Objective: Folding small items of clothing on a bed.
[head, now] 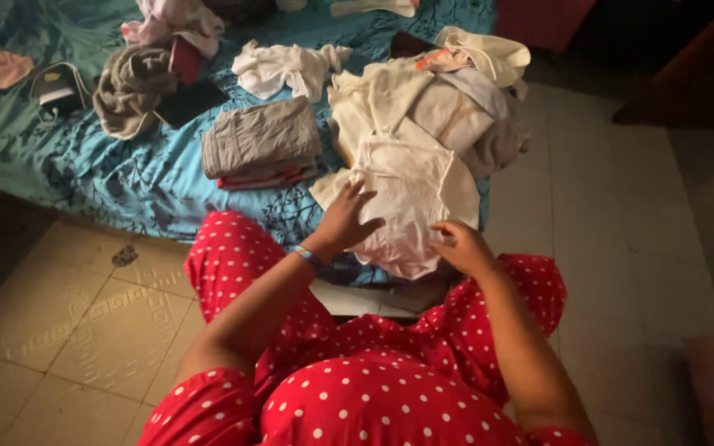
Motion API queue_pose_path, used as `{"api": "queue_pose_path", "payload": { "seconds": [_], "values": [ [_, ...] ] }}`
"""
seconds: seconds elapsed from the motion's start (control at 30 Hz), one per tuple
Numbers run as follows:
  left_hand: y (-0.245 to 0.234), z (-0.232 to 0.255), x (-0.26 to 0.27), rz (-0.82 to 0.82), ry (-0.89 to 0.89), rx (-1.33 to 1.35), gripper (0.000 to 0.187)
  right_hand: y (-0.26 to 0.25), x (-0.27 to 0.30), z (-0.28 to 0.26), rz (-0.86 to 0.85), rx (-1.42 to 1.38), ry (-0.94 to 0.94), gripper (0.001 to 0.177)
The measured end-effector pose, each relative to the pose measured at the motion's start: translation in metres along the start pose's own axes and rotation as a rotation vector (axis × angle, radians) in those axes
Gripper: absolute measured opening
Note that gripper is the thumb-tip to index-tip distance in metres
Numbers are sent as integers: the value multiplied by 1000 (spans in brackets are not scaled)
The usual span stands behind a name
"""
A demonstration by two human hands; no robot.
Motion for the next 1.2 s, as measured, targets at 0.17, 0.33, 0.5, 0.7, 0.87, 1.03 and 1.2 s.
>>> {"api": "queue_pose_path", "payload": {
  "seconds": [0.17, 0.33, 0.5, 0.7, 0.87, 1.03, 1.2],
  "values": [
    [41, 7, -22, -81, -15, -197, 63, 25, -47, -18, 56, 249, -306, 51],
    [79, -14, -65, -73, 51, -362, 62, 27, -104, -32, 171, 540, -506, 59],
    [67, -42, -101, -42, -25, -351, 79, 17, -144, 6, 149, 694, -437, 75],
    [38, -50, -108, 142, -103, -150, 90, -15, -141, 34, 354, 704, -306, 74],
    [59, -11, -111, -24, 33, -248, 71, 13, -137, 19, 282, 563, -468, 74],
    [97, -20, -93, 54, 276, -359, 65, 36, -135, 29, 39, 539, -442, 84],
    [54, -20, -114, -47, -144, -182, 95, 1, -135, 37, 201, 664, -283, 81]
  ]
}}
Point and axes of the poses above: each hand's wrist, its own x-axis away from the middle knuckle, its own y-axis out of the palm, z = x × y, the point moved 7 cm from there along -x, towards the middle knuckle, and after that the axes turned 15 degrees about -y, right-handed, at the moved point
